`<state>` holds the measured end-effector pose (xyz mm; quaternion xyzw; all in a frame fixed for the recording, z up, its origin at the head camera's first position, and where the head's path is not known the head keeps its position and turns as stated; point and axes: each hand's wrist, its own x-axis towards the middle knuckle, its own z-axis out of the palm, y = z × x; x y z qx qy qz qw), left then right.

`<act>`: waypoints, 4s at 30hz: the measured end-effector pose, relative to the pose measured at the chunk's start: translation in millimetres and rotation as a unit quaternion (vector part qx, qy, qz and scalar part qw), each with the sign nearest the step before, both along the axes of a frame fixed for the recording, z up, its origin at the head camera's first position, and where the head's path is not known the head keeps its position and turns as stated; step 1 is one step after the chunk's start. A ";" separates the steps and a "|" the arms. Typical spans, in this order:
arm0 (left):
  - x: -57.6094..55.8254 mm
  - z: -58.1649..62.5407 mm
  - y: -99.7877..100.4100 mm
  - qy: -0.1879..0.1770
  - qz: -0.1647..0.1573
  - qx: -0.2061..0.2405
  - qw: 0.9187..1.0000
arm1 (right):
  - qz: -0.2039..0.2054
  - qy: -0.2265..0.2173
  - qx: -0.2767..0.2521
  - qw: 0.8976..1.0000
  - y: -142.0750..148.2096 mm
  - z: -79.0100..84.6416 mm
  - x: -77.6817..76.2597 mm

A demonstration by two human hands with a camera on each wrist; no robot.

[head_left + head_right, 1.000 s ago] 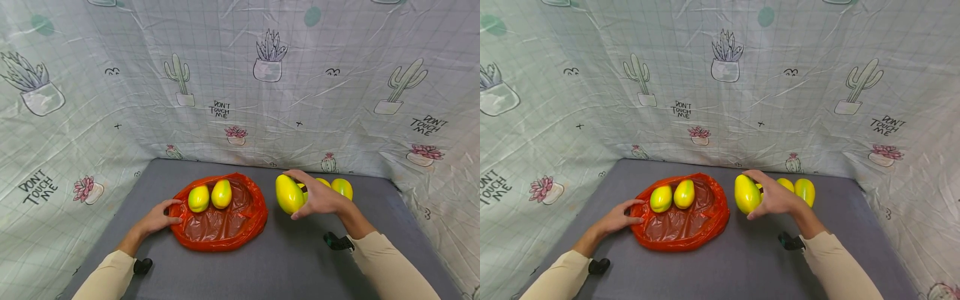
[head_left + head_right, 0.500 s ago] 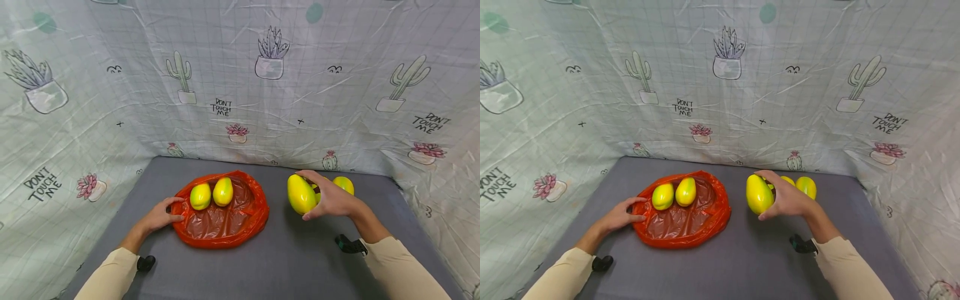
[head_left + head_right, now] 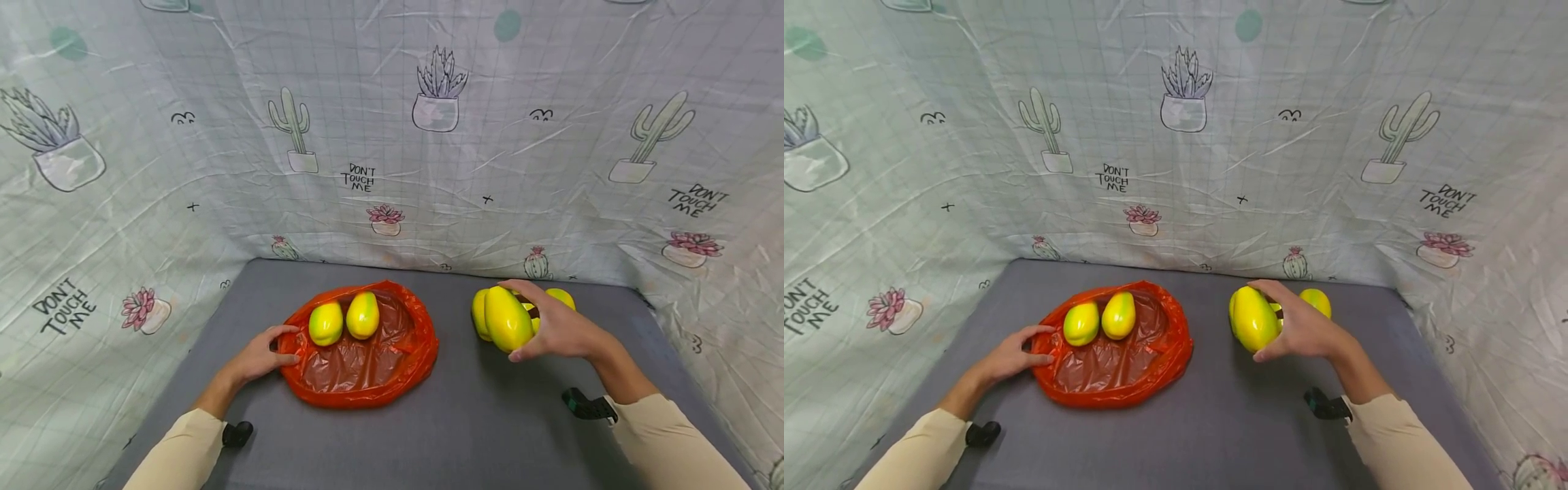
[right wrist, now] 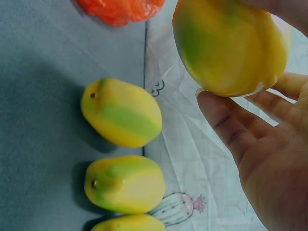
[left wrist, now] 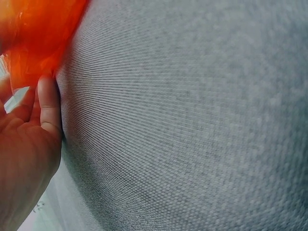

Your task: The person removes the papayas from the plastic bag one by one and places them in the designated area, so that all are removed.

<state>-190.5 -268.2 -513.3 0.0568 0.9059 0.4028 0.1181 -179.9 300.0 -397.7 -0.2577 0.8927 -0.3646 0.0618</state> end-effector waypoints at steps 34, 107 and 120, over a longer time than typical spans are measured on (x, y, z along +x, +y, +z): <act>1.5 -1.1 0.5 0.012 -0.005 0.000 1.000 | -0.075 0.013 0.045 0.996 51.1 1.8 21.1; 1.0 -2.4 1.1 0.011 0.007 -0.004 1.000 | -0.140 -0.043 0.055 0.988 109.9 -55.5 41.7; 2.5 -1.8 1.3 0.018 0.008 0.000 1.000 | -0.140 -0.051 0.058 0.987 109.8 -60.9 43.4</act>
